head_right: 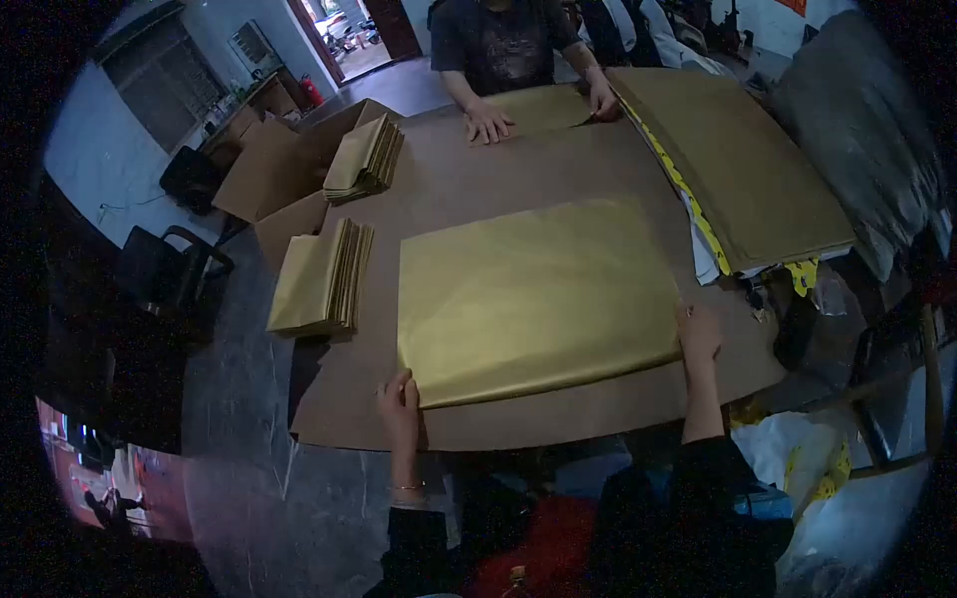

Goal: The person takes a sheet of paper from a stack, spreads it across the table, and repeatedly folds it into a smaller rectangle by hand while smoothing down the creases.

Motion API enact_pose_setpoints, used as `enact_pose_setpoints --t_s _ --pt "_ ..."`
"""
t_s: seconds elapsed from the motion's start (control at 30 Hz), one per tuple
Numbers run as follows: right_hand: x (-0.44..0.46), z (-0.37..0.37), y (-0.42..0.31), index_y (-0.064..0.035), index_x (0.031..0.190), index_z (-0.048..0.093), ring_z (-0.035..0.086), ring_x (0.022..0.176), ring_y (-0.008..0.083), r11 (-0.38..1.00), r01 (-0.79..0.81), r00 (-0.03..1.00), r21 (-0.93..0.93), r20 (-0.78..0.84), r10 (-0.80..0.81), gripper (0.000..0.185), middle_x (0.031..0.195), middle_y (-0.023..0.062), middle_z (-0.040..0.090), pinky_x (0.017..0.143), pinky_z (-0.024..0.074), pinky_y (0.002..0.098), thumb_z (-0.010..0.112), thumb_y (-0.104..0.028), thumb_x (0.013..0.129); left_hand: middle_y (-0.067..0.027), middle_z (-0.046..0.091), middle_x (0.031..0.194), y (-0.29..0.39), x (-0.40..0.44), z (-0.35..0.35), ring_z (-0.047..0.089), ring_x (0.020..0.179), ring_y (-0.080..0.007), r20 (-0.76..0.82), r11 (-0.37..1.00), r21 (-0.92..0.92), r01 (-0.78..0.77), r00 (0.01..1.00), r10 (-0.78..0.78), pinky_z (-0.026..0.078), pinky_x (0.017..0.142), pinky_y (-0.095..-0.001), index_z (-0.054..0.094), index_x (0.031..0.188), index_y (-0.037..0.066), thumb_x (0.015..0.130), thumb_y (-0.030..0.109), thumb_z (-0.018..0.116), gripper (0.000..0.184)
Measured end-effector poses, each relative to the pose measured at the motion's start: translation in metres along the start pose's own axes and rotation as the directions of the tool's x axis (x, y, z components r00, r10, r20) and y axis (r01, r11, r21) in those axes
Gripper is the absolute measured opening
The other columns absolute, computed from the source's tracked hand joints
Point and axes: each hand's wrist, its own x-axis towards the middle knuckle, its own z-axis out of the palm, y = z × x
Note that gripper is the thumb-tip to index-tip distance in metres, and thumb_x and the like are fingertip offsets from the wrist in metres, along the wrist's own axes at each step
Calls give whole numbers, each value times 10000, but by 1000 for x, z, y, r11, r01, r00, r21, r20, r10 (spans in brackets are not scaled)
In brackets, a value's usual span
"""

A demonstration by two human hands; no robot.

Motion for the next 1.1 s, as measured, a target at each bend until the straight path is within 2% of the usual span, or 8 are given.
enact_pose_setpoints --t_s 0.37,0.6,0.67,0.73,0.87,0.97,1.03,1.1 --pt "3 14 7 -50 948 638 613 801 348 999 38 996 8 -80 -37 359 827 183 635 670 484 470 545 -384 854 -182 592 891 7 1 -4 566 829 -331 20 999 46 -9 1000 8 458 751 -399 643 1010 44 863 168 564 208" --pt "4 11 5 -32 955 630 623 790 333 999 -22 1000 -44 2 22 387 853 171 638 656 494 467 528 -398 879 -202 596 960 9 1 -5 559 892 -362 27 998 67 2 1000 -4 461 775 -402 650 1002 64 866 187 563 203" --pt "6 14 6 -29 967 624 624 786 329 999 -28 1000 -36 -10 27 407 858 167 640 660 497 461 522 -415 883 -204 592 928 3 -3 -3 562 873 -360 -10 992 122 -20 1000 22 464 758 -403 656 991 77 858 186 572 191" --pt "7 9 2 -25 1013 608 626 787 324 993 -76 993 -90 86 84 420 863 173 640 674 500 452 530 -414 877 -206 581 881 6 1 -2 562 824 -355 -42 980 180 -79 995 88 465 734 -401 658 986 84 851 176 577 183" --pt "2 15 9 -22 1019 594 627 790 325 999 11 1000 43 -2 -11 418 853 177 638 680 498 467 542 -409 869 -188 581 845 -1 1 0 562 805 -344 -14 999 17 -38 999 39 461 728 -405 655 986 59 837 144 586 185" --pt "-2 8 2 -13 957 621 624 776 332 999 -44 997 11 -66 44 399 810 173 640 677 492 472 546 -394 866 -164 579 865 0 0 0 559 822 -319 -16 999 38 -38 999 39 459 735 -389 653 994 40 843 136 582 193" --pt "-1 4 0 -13 950 625 618 797 335 998 -67 997 -4 36 67 385 866 185 636 694 487 471 546 -380 865 -158 580 867 -5 0 1 552 846 -313 27 1000 27 8 1000 -9 458 743 -378 651 1011 34 859 151 572 208" --pt "-4 1 -2 -11 931 629 617 787 339 999 -45 999 22 -14 45 381 866 189 635 697 487 473 550 -377 862 -164 583 871 -5 0 2 553 850 -319 4 997 62 -41 999 41 459 743 -380 650 1010 34 861 152 572 206"
